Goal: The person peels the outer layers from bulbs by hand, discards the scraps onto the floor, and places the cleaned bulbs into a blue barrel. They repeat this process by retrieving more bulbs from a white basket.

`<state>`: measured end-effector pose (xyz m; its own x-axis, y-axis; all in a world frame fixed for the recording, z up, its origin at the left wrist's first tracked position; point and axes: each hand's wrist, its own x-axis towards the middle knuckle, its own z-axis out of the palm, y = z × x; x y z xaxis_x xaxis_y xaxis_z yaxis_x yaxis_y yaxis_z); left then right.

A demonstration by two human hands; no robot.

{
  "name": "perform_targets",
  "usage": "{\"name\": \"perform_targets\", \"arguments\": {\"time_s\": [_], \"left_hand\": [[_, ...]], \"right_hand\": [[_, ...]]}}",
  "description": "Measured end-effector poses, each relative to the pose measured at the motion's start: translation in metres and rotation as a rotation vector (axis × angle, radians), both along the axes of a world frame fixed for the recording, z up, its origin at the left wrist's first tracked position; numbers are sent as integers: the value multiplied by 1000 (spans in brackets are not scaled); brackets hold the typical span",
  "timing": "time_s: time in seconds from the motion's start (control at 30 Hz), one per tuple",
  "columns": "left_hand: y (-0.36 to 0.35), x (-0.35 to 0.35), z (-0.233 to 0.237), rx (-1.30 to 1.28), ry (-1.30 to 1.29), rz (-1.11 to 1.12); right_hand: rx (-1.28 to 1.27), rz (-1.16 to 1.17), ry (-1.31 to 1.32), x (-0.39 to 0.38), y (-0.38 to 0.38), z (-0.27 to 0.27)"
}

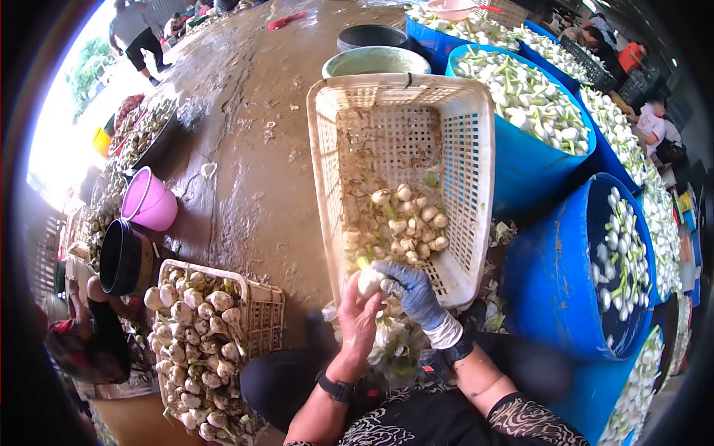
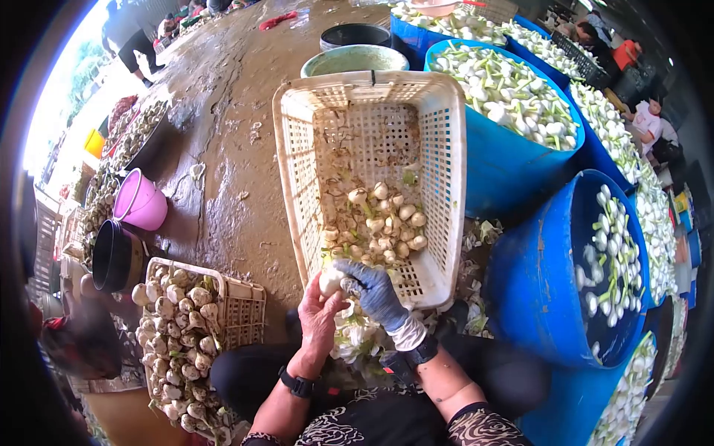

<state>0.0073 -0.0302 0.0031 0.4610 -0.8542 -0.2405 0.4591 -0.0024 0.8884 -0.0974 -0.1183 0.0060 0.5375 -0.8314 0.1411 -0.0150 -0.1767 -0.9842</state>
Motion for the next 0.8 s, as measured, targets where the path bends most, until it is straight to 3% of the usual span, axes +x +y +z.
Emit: {"name": "perform_targets", "arguments": {"time_s": [0.27, 0.3, 0.4, 0.47, 0.53, 0.57, 0.8], "left_hand": [[14, -5, -5, -52, -28, -67], [15, -5, -4, -71, 17, -104], [19, -3, 3, -93, 114, -156], [20, -5, 11, -123, 107, -164], [20, -4, 13, -136, 106, -153], [20, -5, 14, -147, 103, -140], [23, -11, -5, -169, 1, -121]], "right_hand": [[53, -221, -4, -17, 25, 9], [348, -274, -96, -19, 24, 11], [516, -233, -207, -31, 24, 20], [383, -235, -191, -33, 30, 26], [-244, -265, 141, -35, 38, 34], [-353, -306, 176, -35, 40, 29], [-535, -344, 359, -34, 39, 29]]}}
